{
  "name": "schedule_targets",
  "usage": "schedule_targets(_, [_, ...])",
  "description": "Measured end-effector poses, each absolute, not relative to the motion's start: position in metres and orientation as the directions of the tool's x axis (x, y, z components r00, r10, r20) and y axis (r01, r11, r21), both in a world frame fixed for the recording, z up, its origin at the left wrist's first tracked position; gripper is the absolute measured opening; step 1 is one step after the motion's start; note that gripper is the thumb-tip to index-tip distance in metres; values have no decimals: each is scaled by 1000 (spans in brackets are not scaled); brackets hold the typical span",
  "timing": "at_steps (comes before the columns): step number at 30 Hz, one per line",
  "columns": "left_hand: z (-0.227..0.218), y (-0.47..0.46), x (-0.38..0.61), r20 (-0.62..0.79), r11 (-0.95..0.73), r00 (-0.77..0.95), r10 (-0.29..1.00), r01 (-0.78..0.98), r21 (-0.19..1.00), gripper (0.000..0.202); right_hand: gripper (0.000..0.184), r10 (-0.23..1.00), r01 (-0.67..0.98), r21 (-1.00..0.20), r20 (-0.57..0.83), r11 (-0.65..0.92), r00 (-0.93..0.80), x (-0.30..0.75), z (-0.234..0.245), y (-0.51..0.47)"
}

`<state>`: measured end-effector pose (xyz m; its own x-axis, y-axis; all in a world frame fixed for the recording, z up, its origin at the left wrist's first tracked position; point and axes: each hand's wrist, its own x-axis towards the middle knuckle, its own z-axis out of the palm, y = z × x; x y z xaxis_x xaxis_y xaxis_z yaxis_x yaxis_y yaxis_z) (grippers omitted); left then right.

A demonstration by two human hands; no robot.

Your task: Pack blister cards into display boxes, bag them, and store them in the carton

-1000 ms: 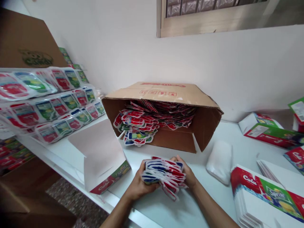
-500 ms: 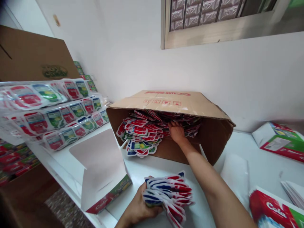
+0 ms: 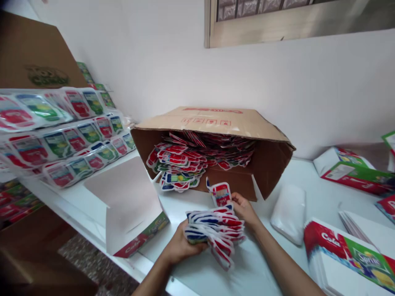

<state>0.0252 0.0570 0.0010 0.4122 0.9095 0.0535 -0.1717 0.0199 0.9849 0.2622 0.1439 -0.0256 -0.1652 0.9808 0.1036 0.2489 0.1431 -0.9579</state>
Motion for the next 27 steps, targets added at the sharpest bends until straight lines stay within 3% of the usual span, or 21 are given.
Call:
schedule_targets(4, [-1,58,25,57,-1,409,911,-135,991,65,36,956,-5,-997,-66,-71,-285,263,-24,102])
schedule_targets(6, [-1,58,24,80,-38,377,923,-118,992,83,35,923,-136,-971,-137,-197,-358,261,-20,95])
schedule_targets(8, [-1,58,24,95,-61,351,932,-105,993,101,36,911,-187,-953,-151,-237,-385,259,-17,93])
schedule_targets(10, [0,58,24,94,-56,367,925,-112,992,99,37,906,-168,-963,-130,-212,-403,257,-17,94])
schedule_targets(13, [-2,56,23,111,-65,400,910,-128,990,72,35,878,-50,-991,-84,-122,-470,257,-16,97])
schedule_targets(17, [-3,53,23,93,-42,334,938,-157,987,93,41,784,244,-964,-66,111,-618,262,-11,110])
schedule_targets(19, [-1,53,24,66,-3,360,931,-172,985,91,41,764,414,-877,-91,242,-639,265,-7,127])
schedule_targets(22, [5,54,25,62,15,431,900,-172,985,65,36,824,618,-702,-78,354,-561,262,-1,171])
schedule_targets(27, [15,55,26,66,6,436,898,-162,987,57,45,960,861,-428,74,274,-269,248,-1,257])
